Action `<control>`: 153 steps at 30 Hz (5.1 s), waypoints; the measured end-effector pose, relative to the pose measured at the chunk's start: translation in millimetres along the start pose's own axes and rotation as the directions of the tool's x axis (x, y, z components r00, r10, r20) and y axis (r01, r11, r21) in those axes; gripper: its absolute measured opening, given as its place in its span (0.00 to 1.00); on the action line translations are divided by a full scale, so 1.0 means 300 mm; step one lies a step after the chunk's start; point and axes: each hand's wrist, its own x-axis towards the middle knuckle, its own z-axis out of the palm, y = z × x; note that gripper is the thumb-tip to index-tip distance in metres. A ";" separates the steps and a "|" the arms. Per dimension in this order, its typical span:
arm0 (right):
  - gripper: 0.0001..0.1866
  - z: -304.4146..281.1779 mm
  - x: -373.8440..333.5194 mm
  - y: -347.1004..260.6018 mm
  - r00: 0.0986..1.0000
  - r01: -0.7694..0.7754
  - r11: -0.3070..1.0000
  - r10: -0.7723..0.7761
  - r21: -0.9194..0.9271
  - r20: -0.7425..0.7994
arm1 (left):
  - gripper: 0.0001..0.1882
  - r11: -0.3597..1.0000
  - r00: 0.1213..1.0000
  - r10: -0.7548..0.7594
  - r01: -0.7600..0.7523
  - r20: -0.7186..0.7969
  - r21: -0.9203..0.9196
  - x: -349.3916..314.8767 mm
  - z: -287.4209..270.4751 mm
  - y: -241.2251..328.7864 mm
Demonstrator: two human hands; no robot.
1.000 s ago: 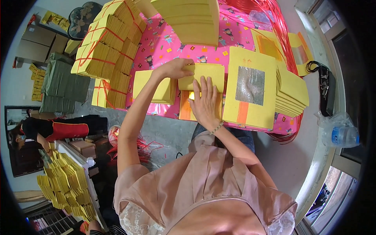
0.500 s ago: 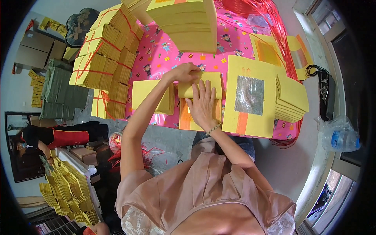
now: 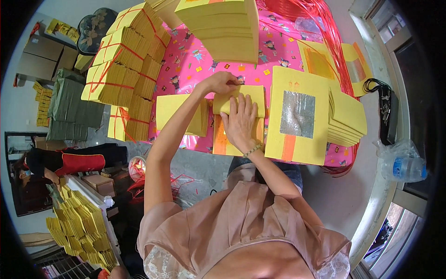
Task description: The recorder is folding and stacking yellow paper packets with a gold/silver foil center on a table.
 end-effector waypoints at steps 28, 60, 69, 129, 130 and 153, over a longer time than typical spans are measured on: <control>0.29 0.010 0.008 -0.003 1.000 -0.016 1.000 0.016 -0.009 -0.021 | 0.16 0.995 0.994 -0.098 0.097 -0.039 -0.013 0.052 -0.004 0.028; 0.47 0.035 -0.063 -0.043 0.965 0.103 0.994 -0.110 0.043 0.240 | 0.13 0.991 0.983 -0.111 0.120 -0.146 0.052 0.067 0.024 0.022; 0.49 0.003 -0.077 -0.035 0.962 0.057 0.991 -0.087 0.119 0.258 | 0.13 0.980 0.992 -0.087 0.102 -0.094 0.169 0.098 0.018 0.041; 0.36 -0.038 -0.078 0.027 0.990 -0.143 0.987 0.143 0.069 0.002 | 0.35 0.324 0.388 -0.829 -0.255 -0.404 -0.911 -0.336 0.464 0.433; 0.35 -0.037 -0.077 0.029 0.989 -0.148 0.987 0.148 0.057 -0.002 | 0.36 0.308 0.394 -0.825 -0.290 -0.406 -0.906 -0.327 0.466 0.436; 0.42 -0.194 -0.087 -0.068 0.969 -0.007 0.840 0.139 0.542 -0.202 | 0.10 0.515 0.173 -0.649 -0.617 -0.740 -0.595 -0.468 0.319 0.534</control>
